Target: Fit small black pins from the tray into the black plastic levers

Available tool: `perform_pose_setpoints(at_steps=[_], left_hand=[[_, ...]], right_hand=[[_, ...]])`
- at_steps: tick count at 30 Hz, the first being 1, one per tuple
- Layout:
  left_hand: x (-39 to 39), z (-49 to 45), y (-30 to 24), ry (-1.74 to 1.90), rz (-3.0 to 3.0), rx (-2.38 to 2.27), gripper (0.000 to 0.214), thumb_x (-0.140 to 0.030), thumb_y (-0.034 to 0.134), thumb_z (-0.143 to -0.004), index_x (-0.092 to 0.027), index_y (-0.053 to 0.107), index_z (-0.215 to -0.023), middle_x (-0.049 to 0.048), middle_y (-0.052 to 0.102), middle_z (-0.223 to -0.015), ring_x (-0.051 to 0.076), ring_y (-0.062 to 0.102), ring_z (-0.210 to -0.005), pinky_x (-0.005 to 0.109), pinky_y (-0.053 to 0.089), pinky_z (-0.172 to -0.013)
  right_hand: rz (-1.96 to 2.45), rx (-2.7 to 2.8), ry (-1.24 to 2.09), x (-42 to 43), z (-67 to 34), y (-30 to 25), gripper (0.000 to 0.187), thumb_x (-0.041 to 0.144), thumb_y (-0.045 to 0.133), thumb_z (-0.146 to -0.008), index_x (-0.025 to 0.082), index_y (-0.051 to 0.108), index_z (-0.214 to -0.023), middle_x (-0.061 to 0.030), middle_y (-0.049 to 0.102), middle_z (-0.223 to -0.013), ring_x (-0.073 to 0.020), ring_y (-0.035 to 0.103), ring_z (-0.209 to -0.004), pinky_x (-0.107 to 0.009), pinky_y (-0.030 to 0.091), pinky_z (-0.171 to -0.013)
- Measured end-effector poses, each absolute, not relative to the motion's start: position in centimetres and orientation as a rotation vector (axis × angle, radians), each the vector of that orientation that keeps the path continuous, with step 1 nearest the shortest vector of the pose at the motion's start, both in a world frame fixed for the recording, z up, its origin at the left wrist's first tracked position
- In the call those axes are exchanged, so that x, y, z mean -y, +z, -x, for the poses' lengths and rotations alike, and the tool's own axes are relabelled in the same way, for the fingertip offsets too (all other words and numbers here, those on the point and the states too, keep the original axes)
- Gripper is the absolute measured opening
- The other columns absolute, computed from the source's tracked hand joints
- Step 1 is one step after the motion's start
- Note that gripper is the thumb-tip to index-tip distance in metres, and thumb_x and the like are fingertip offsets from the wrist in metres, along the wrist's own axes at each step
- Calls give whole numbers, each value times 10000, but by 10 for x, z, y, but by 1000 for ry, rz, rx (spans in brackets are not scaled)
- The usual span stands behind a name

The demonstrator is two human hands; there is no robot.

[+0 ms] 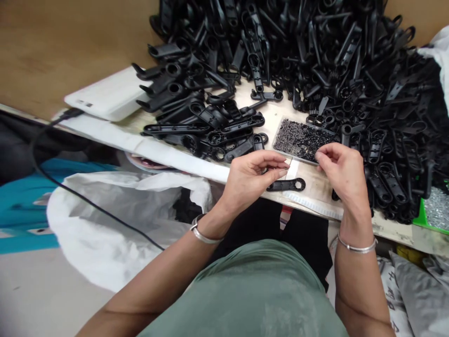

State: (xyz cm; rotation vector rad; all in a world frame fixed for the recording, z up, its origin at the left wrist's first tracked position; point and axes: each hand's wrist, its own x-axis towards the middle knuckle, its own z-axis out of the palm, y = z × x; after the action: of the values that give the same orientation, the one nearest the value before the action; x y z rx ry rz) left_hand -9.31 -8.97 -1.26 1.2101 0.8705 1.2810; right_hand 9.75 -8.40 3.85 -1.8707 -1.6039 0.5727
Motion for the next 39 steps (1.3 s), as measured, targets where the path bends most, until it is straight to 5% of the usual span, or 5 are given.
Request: perform_pose_setpoints(at_steps=[5,13,39], left_hand=[[93,91,-12,1285,-1189,-870,202,-106,757,-721,-162,715,-911,22,771,-852,153,743,-814,256,608,-786],[99,88,-8,1265,-1198,-868,189,-106,740,-743,-169,720,-920,24,768,-868,160,748,-823,247,610,-765],[104,81,-16,1308,-1274,-826,188,-84,735,-754,-154,713,-927,15,778,-851,138,754,-815,200,589,-756]], right_hand=[[1419,1185,1205,106,-81,28,204,314,816,-667,193,715,-798,-4,685,-678,-101,577,-541,-235,474,-506],[1258,911,1482,116,-77,17,271,314,891,-590,216,744,-795,5,711,-719,-63,565,-523,-186,480,-479],[1181,942,1292,133,-74,1,147,204,828,-689,218,781,-827,10,713,-656,-68,613,-538,-183,512,-556]])
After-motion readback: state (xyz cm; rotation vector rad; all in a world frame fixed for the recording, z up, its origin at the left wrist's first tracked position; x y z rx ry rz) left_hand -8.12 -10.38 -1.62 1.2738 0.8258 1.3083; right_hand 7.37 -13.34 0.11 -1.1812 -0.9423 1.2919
